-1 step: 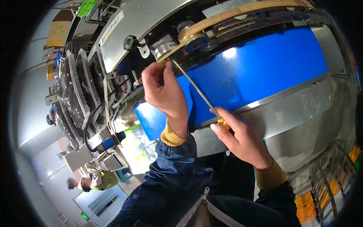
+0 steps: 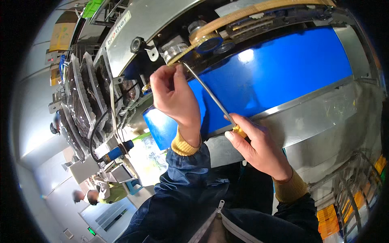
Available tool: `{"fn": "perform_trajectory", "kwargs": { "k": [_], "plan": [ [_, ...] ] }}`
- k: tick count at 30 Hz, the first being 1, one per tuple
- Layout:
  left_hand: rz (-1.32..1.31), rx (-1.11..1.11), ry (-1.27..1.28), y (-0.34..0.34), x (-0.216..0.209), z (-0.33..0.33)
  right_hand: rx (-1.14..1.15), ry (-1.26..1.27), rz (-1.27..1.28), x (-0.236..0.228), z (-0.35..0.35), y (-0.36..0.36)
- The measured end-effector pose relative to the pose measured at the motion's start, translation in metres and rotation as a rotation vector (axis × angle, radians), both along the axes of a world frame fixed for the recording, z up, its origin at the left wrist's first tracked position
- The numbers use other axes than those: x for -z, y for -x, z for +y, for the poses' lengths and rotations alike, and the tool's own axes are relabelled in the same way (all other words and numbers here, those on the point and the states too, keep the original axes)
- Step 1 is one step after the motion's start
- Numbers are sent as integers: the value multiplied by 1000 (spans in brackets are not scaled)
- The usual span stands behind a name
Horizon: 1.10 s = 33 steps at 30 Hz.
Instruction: The person assembles a small cylindrical metal component by inserting a pin and a spring, then places it into a blue tray. They then use a screwdriver to adjust a mechanism on a Brother label printer, inserting the cylindrical part into the machine and tightening a screw.
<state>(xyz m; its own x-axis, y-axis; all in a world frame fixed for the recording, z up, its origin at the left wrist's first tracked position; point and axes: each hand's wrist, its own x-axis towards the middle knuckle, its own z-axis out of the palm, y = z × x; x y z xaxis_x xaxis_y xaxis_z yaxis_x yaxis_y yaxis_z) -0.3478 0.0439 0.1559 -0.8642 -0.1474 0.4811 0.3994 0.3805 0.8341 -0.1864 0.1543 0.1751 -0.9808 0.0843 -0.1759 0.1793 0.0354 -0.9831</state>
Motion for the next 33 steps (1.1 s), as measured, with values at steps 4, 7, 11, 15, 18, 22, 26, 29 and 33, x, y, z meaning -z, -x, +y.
{"fn": "perform_trajectory", "kwargs": {
  "k": [4,7,11,15,18,22,26,29,33],
  "plan": [
    [67,34,-11,1,3,-1,19,-39,57,2,0,0],
    [60,33,29,0,4,-3,10,-53,40,3,0,0],
    [141,9,130,2,8,-6,19,-63,111,5,0,3],
    [243,-49,254,4,10,-8,14,-53,117,5,1,7],
    [278,-56,344,5,9,-11,0,-21,101,3,3,8],
    [323,-30,407,5,7,-13,-27,-42,89,3,5,9],
    [321,-20,447,5,5,-13,7,-43,117,2,5,10],
    [357,-7,470,6,5,-13,-7,-37,67,0,7,9],
    [356,-1,443,7,7,-12,-13,-9,57,-1,9,9]
  ]
}}
